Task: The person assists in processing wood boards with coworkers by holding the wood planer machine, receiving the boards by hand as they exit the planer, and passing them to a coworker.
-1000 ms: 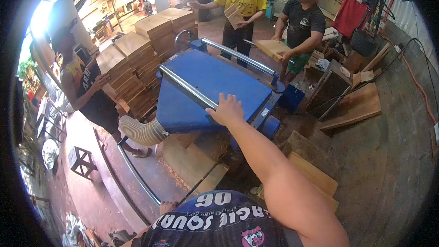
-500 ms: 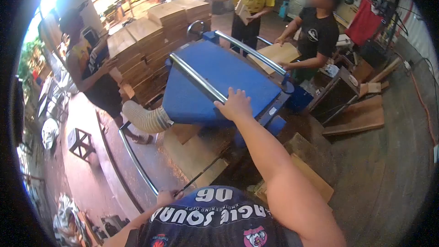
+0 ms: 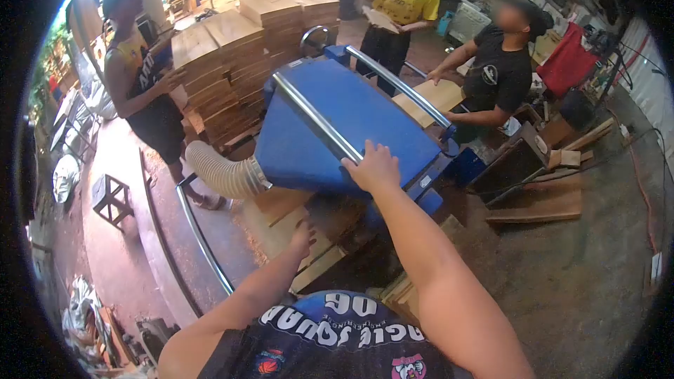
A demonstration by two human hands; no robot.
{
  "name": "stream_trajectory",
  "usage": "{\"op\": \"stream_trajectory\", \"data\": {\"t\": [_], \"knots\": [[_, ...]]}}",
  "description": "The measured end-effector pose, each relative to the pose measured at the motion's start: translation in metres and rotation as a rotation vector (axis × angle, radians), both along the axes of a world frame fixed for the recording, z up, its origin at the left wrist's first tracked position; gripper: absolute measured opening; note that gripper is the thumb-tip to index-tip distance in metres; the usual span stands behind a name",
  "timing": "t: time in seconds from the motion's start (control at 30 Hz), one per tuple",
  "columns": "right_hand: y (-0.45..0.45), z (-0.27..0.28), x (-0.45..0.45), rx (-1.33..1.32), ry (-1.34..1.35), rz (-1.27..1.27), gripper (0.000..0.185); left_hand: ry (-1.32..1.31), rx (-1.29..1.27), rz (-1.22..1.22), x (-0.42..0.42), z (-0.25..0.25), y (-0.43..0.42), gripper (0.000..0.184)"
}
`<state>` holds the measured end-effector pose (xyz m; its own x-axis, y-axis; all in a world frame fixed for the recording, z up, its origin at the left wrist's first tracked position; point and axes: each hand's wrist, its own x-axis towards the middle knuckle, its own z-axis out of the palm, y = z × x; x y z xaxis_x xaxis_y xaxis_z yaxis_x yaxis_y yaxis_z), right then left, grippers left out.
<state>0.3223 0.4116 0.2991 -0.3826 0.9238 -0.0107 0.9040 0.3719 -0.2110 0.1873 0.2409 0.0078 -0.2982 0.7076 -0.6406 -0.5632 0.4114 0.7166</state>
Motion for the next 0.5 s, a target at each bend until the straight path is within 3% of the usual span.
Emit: {"op": "stream_trajectory", "data": {"t": [0.13, 0.23, 0.37, 0.5], "knots": [[0.006, -0.002, 0.002, -0.007, -0.006, 0.006, 0.086, -0.208, 0.019, 0.38, -0.002, 0.003, 0.033, 0.079], [0.006, -0.001, 0.001, -0.02, -0.019, 0.005, 0.087, -0.222, 0.175, 0.44, -0.007, -0.005, 0.047, 0.088], [0.007, -0.005, 0.001, 0.003, -0.04, 0.01, 0.087, -0.289, 0.095, 0.56, -0.027, -0.034, 0.067, 0.101], [0.005, -0.001, 0.0, -0.014, -0.044, 0.014, 0.087, -0.341, 0.14, 0.621, -0.033, -0.026, 0.066, 0.103]]}}
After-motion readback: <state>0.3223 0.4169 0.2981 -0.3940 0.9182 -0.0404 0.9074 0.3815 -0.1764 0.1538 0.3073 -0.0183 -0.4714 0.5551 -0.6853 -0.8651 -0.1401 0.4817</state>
